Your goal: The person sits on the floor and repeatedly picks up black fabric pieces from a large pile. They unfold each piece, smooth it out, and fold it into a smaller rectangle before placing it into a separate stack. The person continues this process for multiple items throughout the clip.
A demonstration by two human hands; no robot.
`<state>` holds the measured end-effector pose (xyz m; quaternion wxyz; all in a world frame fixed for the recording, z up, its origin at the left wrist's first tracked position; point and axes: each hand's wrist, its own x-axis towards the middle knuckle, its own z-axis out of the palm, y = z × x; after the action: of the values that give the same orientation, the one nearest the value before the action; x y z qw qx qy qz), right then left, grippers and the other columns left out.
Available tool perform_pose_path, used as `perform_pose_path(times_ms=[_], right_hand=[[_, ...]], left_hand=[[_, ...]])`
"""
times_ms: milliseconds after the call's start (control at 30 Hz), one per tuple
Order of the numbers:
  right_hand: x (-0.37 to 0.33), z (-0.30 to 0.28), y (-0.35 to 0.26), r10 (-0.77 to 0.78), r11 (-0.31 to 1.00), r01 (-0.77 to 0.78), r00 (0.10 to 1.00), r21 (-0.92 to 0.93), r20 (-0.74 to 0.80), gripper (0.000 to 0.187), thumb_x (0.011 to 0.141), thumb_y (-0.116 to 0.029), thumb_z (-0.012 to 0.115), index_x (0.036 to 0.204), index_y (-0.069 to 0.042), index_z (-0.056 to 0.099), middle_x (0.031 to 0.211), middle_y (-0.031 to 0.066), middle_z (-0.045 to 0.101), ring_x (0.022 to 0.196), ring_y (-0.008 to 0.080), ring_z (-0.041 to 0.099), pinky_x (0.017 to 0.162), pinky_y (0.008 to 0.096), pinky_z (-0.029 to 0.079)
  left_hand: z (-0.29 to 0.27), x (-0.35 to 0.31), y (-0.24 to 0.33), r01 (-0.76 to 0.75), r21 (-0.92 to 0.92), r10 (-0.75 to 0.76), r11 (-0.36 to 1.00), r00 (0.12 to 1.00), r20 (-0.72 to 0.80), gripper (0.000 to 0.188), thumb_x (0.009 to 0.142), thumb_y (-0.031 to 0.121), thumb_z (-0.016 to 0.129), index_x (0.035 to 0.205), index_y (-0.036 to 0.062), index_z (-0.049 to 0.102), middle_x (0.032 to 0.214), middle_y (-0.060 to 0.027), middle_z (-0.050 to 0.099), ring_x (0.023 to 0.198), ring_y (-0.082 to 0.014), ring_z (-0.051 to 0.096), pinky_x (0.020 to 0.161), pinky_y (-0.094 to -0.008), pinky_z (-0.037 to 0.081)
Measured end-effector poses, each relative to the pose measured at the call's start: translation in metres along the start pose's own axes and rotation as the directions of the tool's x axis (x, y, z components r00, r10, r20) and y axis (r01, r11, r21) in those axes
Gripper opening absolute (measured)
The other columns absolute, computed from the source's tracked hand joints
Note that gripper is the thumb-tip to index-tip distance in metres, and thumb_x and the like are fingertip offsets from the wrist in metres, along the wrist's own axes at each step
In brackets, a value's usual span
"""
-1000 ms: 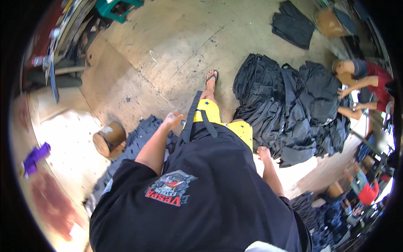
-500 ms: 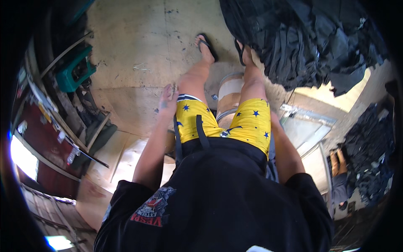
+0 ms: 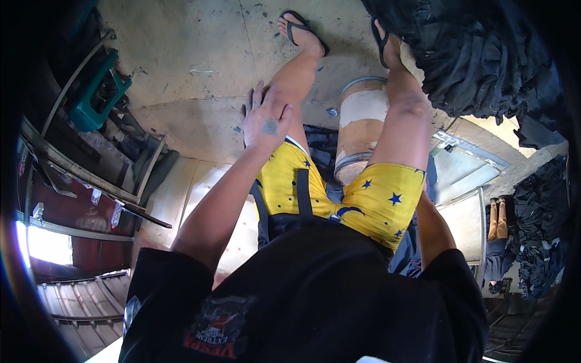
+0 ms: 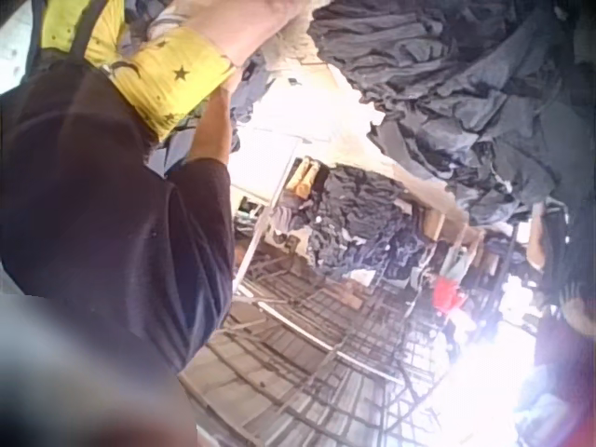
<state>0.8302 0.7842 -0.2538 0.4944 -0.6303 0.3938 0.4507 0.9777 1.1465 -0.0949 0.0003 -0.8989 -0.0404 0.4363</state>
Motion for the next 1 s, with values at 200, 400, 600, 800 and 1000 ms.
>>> perform_pose_path(times_ms=[200, 400, 600, 800, 1000], right_hand=[[-0.032, -0.006, -0.020, 0.070, 0.991, -0.074, 0.997, 0.115, 0.035, 0.052, 0.097, -0.030, 0.071, 0.143, -0.005, 0.064, 0.125, 0.0227, 0.075, 0.118, 0.0411, 0.071, 0.099, 0.0457, 0.057], [-0.079, -0.019, -0.014, 0.149, 0.965, -0.168, 0.983, 0.203, 0.106, 0.052, 0.097, -0.029, 0.072, 0.143, -0.006, 0.064, 0.125, 0.0219, 0.075, 0.118, 0.0406, 0.071, 0.099, 0.0453, 0.057], [-0.110, -0.028, -0.008, 0.188, 0.931, -0.220, 0.973, 0.293, 0.134, 0.053, 0.096, -0.027, 0.073, 0.143, -0.006, 0.064, 0.126, 0.0210, 0.075, 0.117, 0.0401, 0.071, 0.100, 0.0450, 0.057], [-0.126, -0.035, -0.003, 0.196, 0.901, -0.242, 0.968, 0.361, 0.159, 0.054, 0.095, -0.026, 0.074, 0.144, -0.006, 0.064, 0.126, 0.0201, 0.075, 0.117, 0.0396, 0.071, 0.100, 0.0446, 0.057], [-0.136, -0.024, -0.014, 0.144, 0.877, -0.201, 0.976, 0.436, 0.161, 0.054, 0.094, -0.025, 0.075, 0.144, -0.006, 0.064, 0.126, 0.0193, 0.075, 0.116, 0.0391, 0.071, 0.100, 0.0442, 0.057]], left_hand=[[-0.006, 0.012, 0.004, -0.039, -0.016, 0.039, 0.999, 0.999, 0.028, 0.063, 0.095, 0.044, 0.071, 0.152, 0.0182, 0.060, 0.168, -0.0140, 0.045, 0.155, -0.0392, 0.041, 0.125, -0.0560, 0.036], [-0.015, 0.023, 0.004, -0.063, -0.050, 0.063, 0.997, 0.998, -0.005, 0.056, 0.095, 0.042, 0.072, 0.145, 0.0165, 0.068, 0.165, -0.0128, 0.049, 0.151, -0.0384, 0.046, 0.123, -0.0514, 0.041], [-0.023, 0.027, 0.005, -0.085, -0.065, 0.082, 0.994, 0.996, -0.045, 0.051, 0.095, 0.042, 0.072, 0.140, 0.0152, 0.071, 0.163, -0.0131, 0.052, 0.148, -0.0383, 0.049, 0.122, -0.0497, 0.043], [-0.028, 0.029, 0.012, -0.127, -0.081, 0.120, 0.989, 0.989, -0.086, 0.051, 0.096, 0.041, 0.072, 0.140, 0.0141, 0.072, 0.161, -0.0139, 0.053, 0.146, -0.0385, 0.051, 0.122, -0.0481, 0.043], [-0.033, 0.026, 0.003, -0.138, -0.138, 0.121, 0.981, 0.985, -0.127, 0.050, 0.095, 0.037, 0.073, 0.138, 0.0115, 0.072, 0.159, -0.0165, 0.055, 0.145, -0.0405, 0.052, 0.120, -0.0490, 0.044]])
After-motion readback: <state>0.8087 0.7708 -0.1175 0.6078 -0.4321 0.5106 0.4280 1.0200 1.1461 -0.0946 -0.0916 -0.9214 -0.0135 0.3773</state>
